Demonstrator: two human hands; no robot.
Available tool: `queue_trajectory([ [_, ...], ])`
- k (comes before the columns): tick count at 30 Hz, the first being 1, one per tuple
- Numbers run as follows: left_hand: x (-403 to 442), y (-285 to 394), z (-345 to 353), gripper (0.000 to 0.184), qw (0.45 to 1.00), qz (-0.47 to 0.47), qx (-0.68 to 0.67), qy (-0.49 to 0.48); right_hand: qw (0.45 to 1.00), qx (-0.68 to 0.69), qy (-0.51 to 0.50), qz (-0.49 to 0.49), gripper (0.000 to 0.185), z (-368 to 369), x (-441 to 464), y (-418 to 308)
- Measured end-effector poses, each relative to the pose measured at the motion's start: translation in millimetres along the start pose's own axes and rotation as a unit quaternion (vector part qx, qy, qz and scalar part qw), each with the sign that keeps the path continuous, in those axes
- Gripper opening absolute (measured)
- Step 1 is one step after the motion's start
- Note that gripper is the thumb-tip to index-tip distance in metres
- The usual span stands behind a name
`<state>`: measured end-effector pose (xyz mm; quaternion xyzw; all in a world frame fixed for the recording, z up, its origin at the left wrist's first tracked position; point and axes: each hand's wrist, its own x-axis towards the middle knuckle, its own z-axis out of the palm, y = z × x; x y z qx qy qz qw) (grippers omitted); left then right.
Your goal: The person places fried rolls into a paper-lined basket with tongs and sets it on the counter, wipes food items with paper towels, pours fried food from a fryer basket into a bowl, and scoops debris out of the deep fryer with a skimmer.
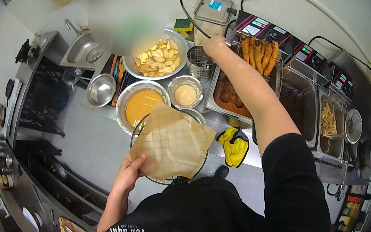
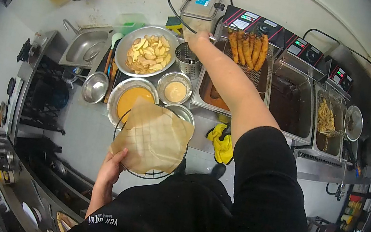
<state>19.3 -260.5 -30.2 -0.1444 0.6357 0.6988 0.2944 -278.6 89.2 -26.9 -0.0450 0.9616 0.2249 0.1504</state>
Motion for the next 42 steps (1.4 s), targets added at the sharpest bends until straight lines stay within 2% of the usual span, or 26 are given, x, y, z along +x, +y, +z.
queue_trajectory([
  [2,-2.3,-6.0,8.2,0.043,0.999,0.006,-0.028,0.031,0.998,0.050,-0.015,-0.028,0.047,21.3,24.6,4.2],
  [5,-10.3,-10.2,31.0,0.044,0.998,0.017,-0.043,0.045,0.999,0.035,-0.031,-0.023,0.046,-1.0,10.0,3.0],
  [7,-11.7,-25.9,39.5,0.044,0.996,0.020,-0.053,0.065,0.990,0.036,-0.138,0.004,0.032,29.6,51.1,0.0],
  [8,-10.2,-34.6,46.0,0.044,0.995,0.017,-0.066,0.076,0.993,-0.084,-0.025,-0.076,0.031,61.2,69.3,-5.3],
  [9,-10.8,-37.4,54.0,0.044,0.997,0.015,-0.055,0.044,0.987,-0.113,0.031,-0.108,0.030,43.6,36.9,-5.8],
  [10,-12.1,-39.0,60.7,0.043,0.998,0.004,-0.045,0.050,0.988,-0.108,0.056,-0.092,0.029,40.7,24.7,-5.6],
  [11,-9.5,-40.5,69.0,0.043,0.998,-0.009,-0.031,0.057,0.986,-0.155,0.003,-0.065,0.029,69.2,82.8,-20.5],
  [14,6.1,-59.4,89.0,0.042,0.999,-0.045,-0.008,0.005,0.985,-0.063,0.124,-0.106,0.033,25.7,20.9,-2.9],
  [17,17.4,-64.2,121.8,0.042,0.993,-0.086,0.063,-0.049,0.969,0.044,0.210,-0.122,0.041,-11.7,-39.3,46.8],
  [19,20.6,-63.7,145.4,0.042,0.988,-0.096,0.097,-0.076,0.949,0.170,0.237,-0.121,0.027,-32.7,-105.5,97.6],
  [22,30.2,-71.8,176.0,0.043,0.979,-0.109,0.116,-0.125,0.942,0.223,0.251,-0.035,0.029,-19.3,-224.6,215.1],
  [24,33.8,-76.7,197.4,0.044,0.974,-0.118,0.113,-0.158,0.943,0.178,0.248,0.131,0.029,28.7,-310.5,309.9],
  [25,34.3,-77.2,208.7,0.044,0.971,-0.119,0.118,-0.168,0.932,0.211,0.174,0.237,0.030,60.2,-357.2,364.7],
  [28,38.8,-84.3,232.9,0.045,0.965,-0.125,0.125,-0.193,0.904,0.106,0.112,0.398,0.022,175.4,-544.8,467.4],
  [29,40.4,-88.0,240.5,0.045,0.962,-0.135,0.123,-0.205,0.852,0.135,-0.011,0.505,0.021,213.3,-589.8,478.1],
  [30,40.6,-90.3,247.2,0.045,0.961,-0.134,0.123,-0.208,0.826,0.101,0.031,0.554,0.019,324.7,-631.4,514.2],
  [31,40.2,-91.3,253.4,0.045,0.960,-0.143,0.126,-0.205,0.803,0.160,-0.076,0.569,0.016,308.0,-654.0,477.9],
  [32,38.6,-90.1,264.0,0.045,0.959,-0.154,0.127,-0.199,0.835,0.178,-0.067,0.516,0.012,369.7,-670.6,488.1],
  [33,34.0,-87.6,273.3,0.043,0.960,-0.156,0.117,-0.202,0.776,0.282,0.020,0.563,0.013,422.4,-676.5,489.5],
  [35,23.3,-81.2,289.9,0.042,0.961,-0.148,0.104,-0.210,0.808,0.156,0.118,0.556,0.011,511.5,-665.8,487.1],
  [37,29.3,-80.8,282.6,0.042,0.964,-0.146,0.105,-0.196,0.822,0.139,0.090,0.545,0.010,562.1,-646.6,489.2],
  [38,26.4,-82.9,278.8,0.042,0.965,-0.149,0.109,-0.189,0.836,0.128,0.110,0.522,0.010,577.5,-641.4,487.8],
  [39,5.2,-62.8,298.3,0.042,0.965,-0.154,0.140,-0.157,0.830,0.163,0.054,0.531,0.014,558.2,-634.2,482.5],
  [40,1.3,-65.1,295.0,0.042,0.973,-0.144,0.105,-0.145,0.835,0.190,0.095,0.508,0.015,581.0,-630.1,492.0],
  [41,-0.9,-64.6,289.1,0.043,0.979,-0.132,0.074,-0.134,0.821,0.215,0.092,0.521,0.021,596.0,-625.0,499.7],
  [42,-5.5,-60.7,286.9,0.043,0.979,-0.139,0.055,-0.138,0.840,0.209,0.070,0.496,0.032,610.5,-622.2,509.0],
])
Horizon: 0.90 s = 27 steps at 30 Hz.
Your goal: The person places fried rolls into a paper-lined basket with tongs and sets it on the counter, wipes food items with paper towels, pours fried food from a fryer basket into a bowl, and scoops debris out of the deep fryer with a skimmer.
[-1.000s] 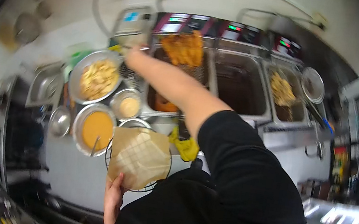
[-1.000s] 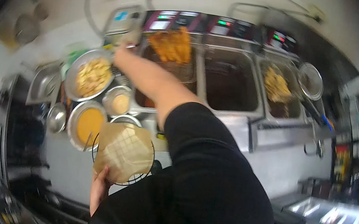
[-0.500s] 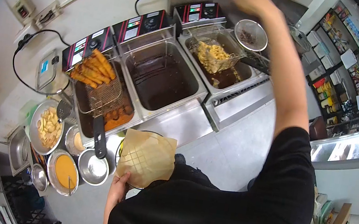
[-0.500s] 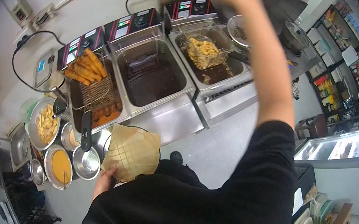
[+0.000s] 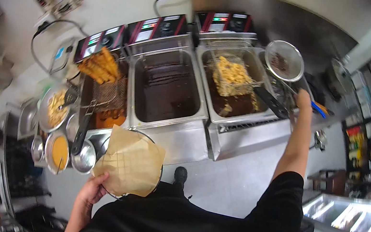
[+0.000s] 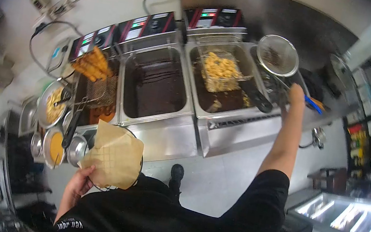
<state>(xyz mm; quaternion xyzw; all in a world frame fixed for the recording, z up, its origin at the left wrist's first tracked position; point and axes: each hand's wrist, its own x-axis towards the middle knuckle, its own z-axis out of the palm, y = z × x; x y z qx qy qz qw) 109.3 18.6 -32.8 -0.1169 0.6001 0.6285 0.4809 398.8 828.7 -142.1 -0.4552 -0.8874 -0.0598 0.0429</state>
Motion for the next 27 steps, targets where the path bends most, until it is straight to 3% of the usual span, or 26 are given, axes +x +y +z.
queue_trajectory([
  [2,-10.1,2.6,1.3,0.046,1.000,0.016,-0.004,-0.003,1.000,-0.001,-0.015,0.001,0.052,21.5,18.7,9.6],
  [4,-18.8,1.9,0.7,0.047,1.000,0.013,-0.012,0.020,0.997,-0.043,-0.063,0.014,0.058,24.4,29.1,6.7],
  [5,-19.2,0.5,1.2,0.048,1.000,0.014,-0.016,0.018,0.999,-0.021,-0.001,-0.031,0.022,19.8,21.7,2.6],
  [10,-18.6,0.7,16.9,0.045,0.999,0.018,0.018,0.022,0.989,-0.050,-0.137,-0.006,0.036,-31.7,7.7,15.8],
  [11,-19.2,3.3,25.8,0.044,0.999,0.022,0.035,0.014,0.990,0.037,-0.117,0.063,0.039,-81.5,-20.7,-9.0],
  [12,-20.4,6.2,32.1,0.044,0.998,0.025,0.052,0.007,0.990,0.072,-0.113,0.046,0.041,-82.3,-16.6,6.3],
  [13,-20.3,8.2,35.3,0.045,0.998,0.021,0.050,-0.032,0.991,0.045,-0.111,0.067,0.045,-93.9,-15.5,18.4],
  [15,-22.2,13.4,52.1,0.045,0.998,0.026,0.051,-0.021,0.994,-0.019,-0.073,0.083,0.046,-94.1,-0.7,70.5],
  [17,-35.7,30.7,75.5,0.044,0.997,0.026,0.058,-0.049,0.981,0.014,-0.096,0.168,0.049,-204.0,-57.0,-5.2],
  [18,-36.5,34.7,77.3,0.044,0.997,0.030,0.050,-0.046,0.981,0.010,-0.076,0.178,0.049,-216.0,-55.5,6.7],
  [21,-44.2,45.6,77.0,0.048,0.991,0.065,0.096,-0.070,0.990,0.027,-0.022,0.139,0.047,-263.1,-51.1,34.8],
  [25,-77.3,77.1,65.1,0.050,0.988,0.130,0.006,-0.079,0.995,0.095,0.037,0.007,0.045,-338.1,-42.5,-4.1],
  [26,-85.3,83.8,54.8,0.051,0.987,0.147,-0.001,-0.068,0.992,0.115,0.040,-0.045,0.045,-347.9,-45.5,-38.5],
  [27,-90.4,88.6,42.7,0.050,0.984,0.174,-0.017,-0.044,0.989,0.144,-0.005,0.034,0.043,-386.3,-90.2,-144.7],
])
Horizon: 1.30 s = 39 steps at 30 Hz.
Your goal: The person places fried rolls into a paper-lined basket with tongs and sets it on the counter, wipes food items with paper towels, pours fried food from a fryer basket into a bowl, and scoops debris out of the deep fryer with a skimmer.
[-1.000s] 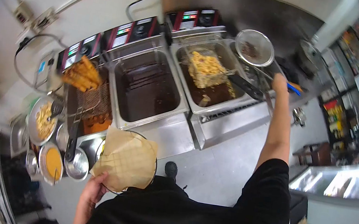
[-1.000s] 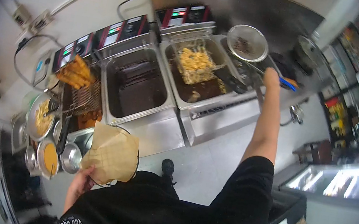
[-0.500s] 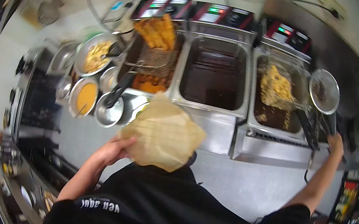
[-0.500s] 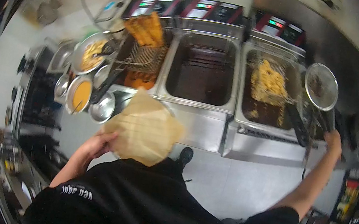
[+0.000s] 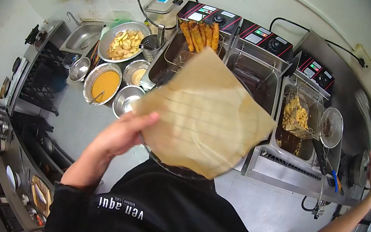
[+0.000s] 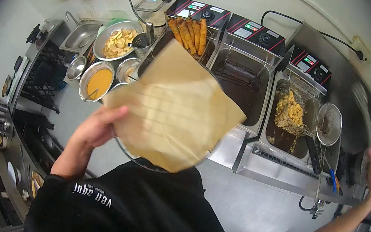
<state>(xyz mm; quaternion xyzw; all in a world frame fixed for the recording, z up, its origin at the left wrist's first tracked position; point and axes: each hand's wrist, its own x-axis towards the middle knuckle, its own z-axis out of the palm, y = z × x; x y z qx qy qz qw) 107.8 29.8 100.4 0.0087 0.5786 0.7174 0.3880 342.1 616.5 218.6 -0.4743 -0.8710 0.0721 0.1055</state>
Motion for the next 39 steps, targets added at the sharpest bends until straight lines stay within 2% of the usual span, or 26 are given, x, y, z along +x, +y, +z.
queue_trajectory([
  [1,-4.6,7.9,-11.2,0.049,0.999,0.029,-0.002,0.031,0.994,0.046,-0.019,-0.094,0.043,13.0,-4.5,-31.6],
  [3,-8.4,20.7,-41.7,0.048,0.994,0.077,-0.005,0.076,0.971,0.099,-0.097,-0.194,0.040,43.0,-40.3,-128.2],
  [4,-6.7,25.0,-59.8,0.048,0.991,0.095,-0.007,0.090,0.965,0.089,-0.134,-0.208,0.038,59.8,-57.4,-174.3],
  [7,3.8,36.5,-99.4,0.047,0.987,0.130,-0.002,0.098,0.942,0.029,-0.083,-0.325,0.037,152.0,-74.5,-266.8],
  [11,24.3,36.7,-150.4,0.048,0.985,0.135,-0.002,0.110,0.955,-0.033,-0.056,-0.290,0.034,209.7,-93.2,-366.0],
  [16,58.0,19.7,-207.2,0.049,0.989,0.108,-0.006,0.099,0.963,-0.103,-0.064,-0.243,0.030,218.0,-105.7,-429.6],
  [22,89.1,19.0,-250.7,0.049,0.997,0.070,0.016,0.036,0.964,-0.160,-0.062,-0.203,0.031,226.4,-127.9,-471.8],
  [26,101.6,22.3,-263.1,0.049,0.999,0.048,0.025,-0.007,0.972,-0.149,-0.043,-0.178,0.030,244.4,-117.4,-457.7],
  [35,118.4,17.3,-267.7,0.053,0.999,0.039,0.027,-0.006,0.989,-0.043,-0.050,-0.132,0.030,220.0,-132.7,-407.4],
  [37,122.0,13.9,-268.5,0.054,0.998,0.041,0.037,0.004,0.986,0.070,-0.121,-0.087,0.029,196.0,-144.7,-395.5],
  [38,123.6,12.7,-268.3,0.054,0.998,0.038,0.040,0.005,0.986,0.068,-0.119,-0.090,0.029,191.3,-150.7,-385.0],
  [39,125.9,11.7,-266.7,0.055,0.998,0.035,0.042,0.005,0.978,0.141,-0.126,-0.082,0.028,185.5,-157.1,-373.6],
])
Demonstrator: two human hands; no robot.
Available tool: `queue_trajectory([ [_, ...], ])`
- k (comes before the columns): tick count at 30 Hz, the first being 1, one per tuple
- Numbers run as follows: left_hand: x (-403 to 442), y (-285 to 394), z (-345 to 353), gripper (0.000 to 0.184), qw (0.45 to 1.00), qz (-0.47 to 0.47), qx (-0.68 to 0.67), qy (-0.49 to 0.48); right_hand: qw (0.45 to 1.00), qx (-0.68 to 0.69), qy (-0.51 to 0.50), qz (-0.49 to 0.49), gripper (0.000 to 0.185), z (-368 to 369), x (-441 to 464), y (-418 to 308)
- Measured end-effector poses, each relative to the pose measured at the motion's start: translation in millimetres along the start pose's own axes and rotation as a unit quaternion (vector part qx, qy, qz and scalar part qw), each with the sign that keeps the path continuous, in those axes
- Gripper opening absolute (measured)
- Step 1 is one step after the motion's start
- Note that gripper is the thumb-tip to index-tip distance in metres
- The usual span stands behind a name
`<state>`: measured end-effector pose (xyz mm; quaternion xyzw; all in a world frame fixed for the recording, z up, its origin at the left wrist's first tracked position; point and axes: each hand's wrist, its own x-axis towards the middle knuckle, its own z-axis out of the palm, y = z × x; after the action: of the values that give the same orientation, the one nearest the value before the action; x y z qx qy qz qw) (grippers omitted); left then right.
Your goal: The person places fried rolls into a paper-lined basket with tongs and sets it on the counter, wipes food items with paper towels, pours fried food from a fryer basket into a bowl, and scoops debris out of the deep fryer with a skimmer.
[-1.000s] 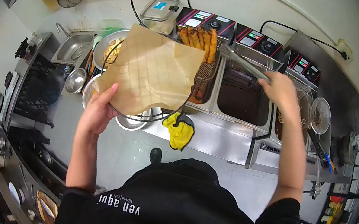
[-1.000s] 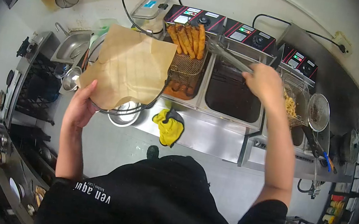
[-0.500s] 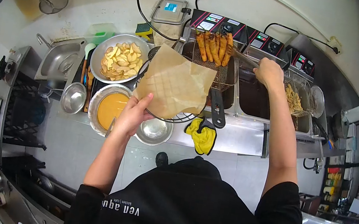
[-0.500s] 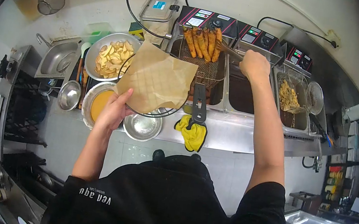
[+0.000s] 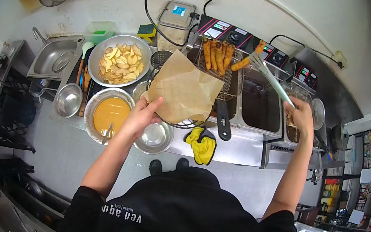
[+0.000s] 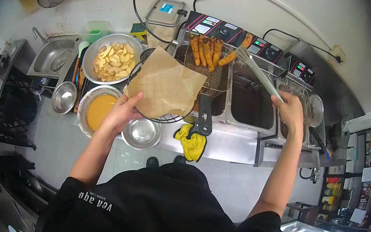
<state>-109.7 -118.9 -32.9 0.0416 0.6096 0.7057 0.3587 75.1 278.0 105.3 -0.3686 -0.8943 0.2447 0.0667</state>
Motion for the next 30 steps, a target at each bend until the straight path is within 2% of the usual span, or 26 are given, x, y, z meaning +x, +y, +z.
queue_trajectory([
  [1,2.0,-1.1,2.4,0.055,1.000,0.004,-0.004,-0.002,0.997,0.075,0.001,-0.002,0.028,-5.7,-9.7,5.9],
  [3,2.7,-4.0,7.4,0.054,1.000,0.024,-0.004,0.009,0.990,0.141,-0.026,-0.014,0.029,-12.8,-29.8,14.8],
  [10,-8.5,5.3,29.9,0.050,0.999,0.031,-0.026,0.014,0.945,0.301,-0.125,-0.006,0.032,10.0,-65.7,41.6],
  [20,-13.3,1.2,33.4,0.054,0.998,0.041,-0.043,0.024,0.939,0.306,-0.154,-0.003,0.032,27.2,-74.7,40.6],
  [30,-15.4,-10.8,37.6,0.051,0.997,0.032,-0.074,0.020,0.925,0.301,-0.232,0.020,0.030,59.4,-73.6,-13.4],
])
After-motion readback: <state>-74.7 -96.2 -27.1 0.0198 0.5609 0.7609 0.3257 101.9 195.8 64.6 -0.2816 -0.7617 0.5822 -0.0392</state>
